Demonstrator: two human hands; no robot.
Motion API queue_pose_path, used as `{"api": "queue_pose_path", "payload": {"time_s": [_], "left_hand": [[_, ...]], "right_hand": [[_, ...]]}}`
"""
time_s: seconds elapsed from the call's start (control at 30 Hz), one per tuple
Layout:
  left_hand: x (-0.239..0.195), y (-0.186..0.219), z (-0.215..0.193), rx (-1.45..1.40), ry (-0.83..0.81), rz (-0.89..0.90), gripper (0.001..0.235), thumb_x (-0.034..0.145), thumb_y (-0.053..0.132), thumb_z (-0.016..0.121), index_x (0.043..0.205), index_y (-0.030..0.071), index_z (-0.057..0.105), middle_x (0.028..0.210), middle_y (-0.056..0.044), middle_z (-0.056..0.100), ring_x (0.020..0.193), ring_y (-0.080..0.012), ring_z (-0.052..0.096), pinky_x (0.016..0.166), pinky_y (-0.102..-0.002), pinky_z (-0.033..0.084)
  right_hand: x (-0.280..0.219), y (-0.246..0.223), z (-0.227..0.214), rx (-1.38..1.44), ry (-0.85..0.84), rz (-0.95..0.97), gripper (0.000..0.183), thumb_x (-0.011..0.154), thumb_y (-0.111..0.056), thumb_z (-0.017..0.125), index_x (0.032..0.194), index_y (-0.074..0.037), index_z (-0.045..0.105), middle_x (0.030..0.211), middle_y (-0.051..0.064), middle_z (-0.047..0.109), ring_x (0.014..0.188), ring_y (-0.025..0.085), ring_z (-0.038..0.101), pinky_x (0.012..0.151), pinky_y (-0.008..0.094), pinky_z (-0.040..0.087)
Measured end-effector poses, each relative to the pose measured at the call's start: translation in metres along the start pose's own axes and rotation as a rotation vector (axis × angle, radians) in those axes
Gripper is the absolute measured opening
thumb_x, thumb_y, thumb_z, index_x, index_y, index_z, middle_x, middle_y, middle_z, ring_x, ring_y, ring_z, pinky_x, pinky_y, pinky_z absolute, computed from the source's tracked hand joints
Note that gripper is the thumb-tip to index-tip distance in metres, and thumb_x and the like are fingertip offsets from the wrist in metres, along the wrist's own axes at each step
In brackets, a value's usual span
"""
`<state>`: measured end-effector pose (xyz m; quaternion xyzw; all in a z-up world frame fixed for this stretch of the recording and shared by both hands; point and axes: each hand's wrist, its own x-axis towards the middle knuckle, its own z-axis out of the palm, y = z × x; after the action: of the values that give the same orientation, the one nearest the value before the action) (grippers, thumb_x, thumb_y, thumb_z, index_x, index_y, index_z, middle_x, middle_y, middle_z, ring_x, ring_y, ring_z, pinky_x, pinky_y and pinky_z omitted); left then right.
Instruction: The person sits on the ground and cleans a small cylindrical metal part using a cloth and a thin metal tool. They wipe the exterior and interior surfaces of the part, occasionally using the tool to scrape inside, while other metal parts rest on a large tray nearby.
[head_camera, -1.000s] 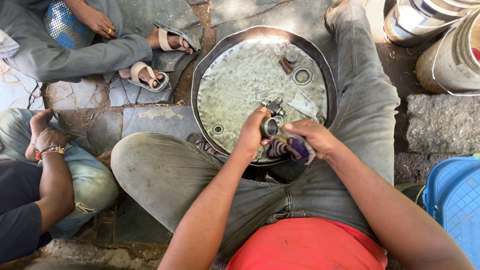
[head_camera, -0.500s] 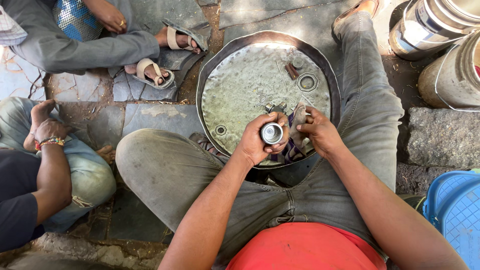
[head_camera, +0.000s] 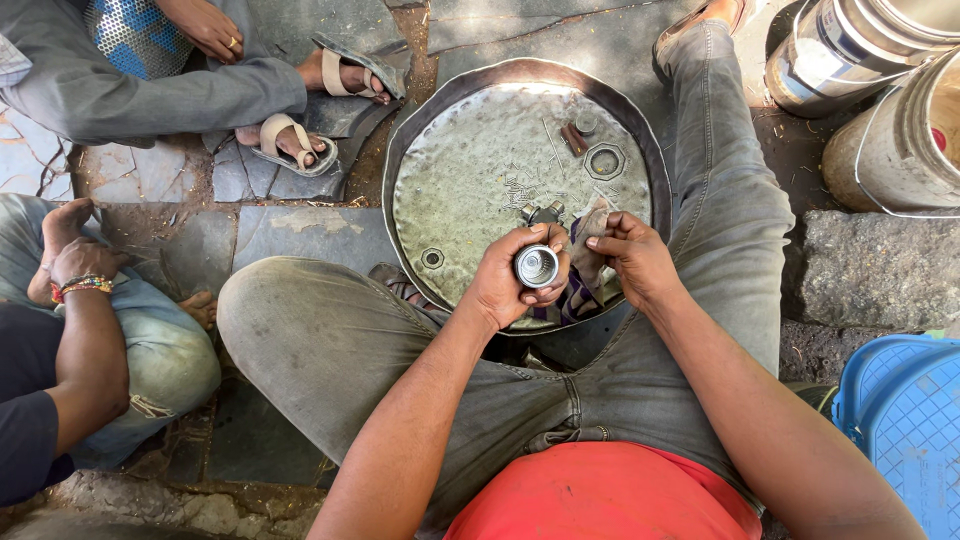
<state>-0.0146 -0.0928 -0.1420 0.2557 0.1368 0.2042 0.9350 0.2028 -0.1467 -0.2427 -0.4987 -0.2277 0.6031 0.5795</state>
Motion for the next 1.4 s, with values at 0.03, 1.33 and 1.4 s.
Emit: {"api": "queue_pose_path", "payload": {"time_s": [0.03, 1.33, 1.4], "left_hand": [[0.000, 0.000, 0.000, -0.001, 0.001, 0.000, 0.032, 0.105, 0.037, 0.046, 0.093, 0.008, 0.052, 0.062, -0.009, 0.050, 0.041, -0.0111, 0.029, 0.040, -0.027, 0.024], [0.014, -0.038, -0.066, 0.292, 0.743, 0.115, 0.033, 0.099, 0.035, 0.057, 0.102, 0.005, 0.069, 0.088, -0.006, 0.067, 0.070, -0.0143, 0.063, 0.058, -0.031, 0.052], [0.014, -0.044, -0.076, 0.308, 0.742, 0.144, 0.032, 0.099, 0.035, 0.057, 0.101, 0.005, 0.069, 0.088, -0.005, 0.067, 0.073, -0.0142, 0.062, 0.061, -0.031, 0.051]], "right_hand": [[0.001, 0.000, 0.000, -0.015, 0.006, -0.008, 0.020, 0.090, 0.004, 0.068, 0.108, -0.005, 0.063, 0.095, 0.003, 0.069, 0.083, 0.010, 0.063, 0.077, 0.027, 0.049], [-0.076, -0.039, 0.074, -1.120, -0.409, -0.908, 0.031, 0.071, -0.006, 0.076, 0.098, -0.010, 0.062, 0.121, 0.008, 0.069, 0.121, 0.036, 0.056, 0.102, 0.049, 0.045], [-0.076, -0.035, 0.075, -1.081, -0.396, -0.899, 0.031, 0.072, -0.005, 0.077, 0.098, -0.010, 0.061, 0.119, 0.008, 0.068, 0.116, 0.035, 0.059, 0.099, 0.046, 0.047]]}}
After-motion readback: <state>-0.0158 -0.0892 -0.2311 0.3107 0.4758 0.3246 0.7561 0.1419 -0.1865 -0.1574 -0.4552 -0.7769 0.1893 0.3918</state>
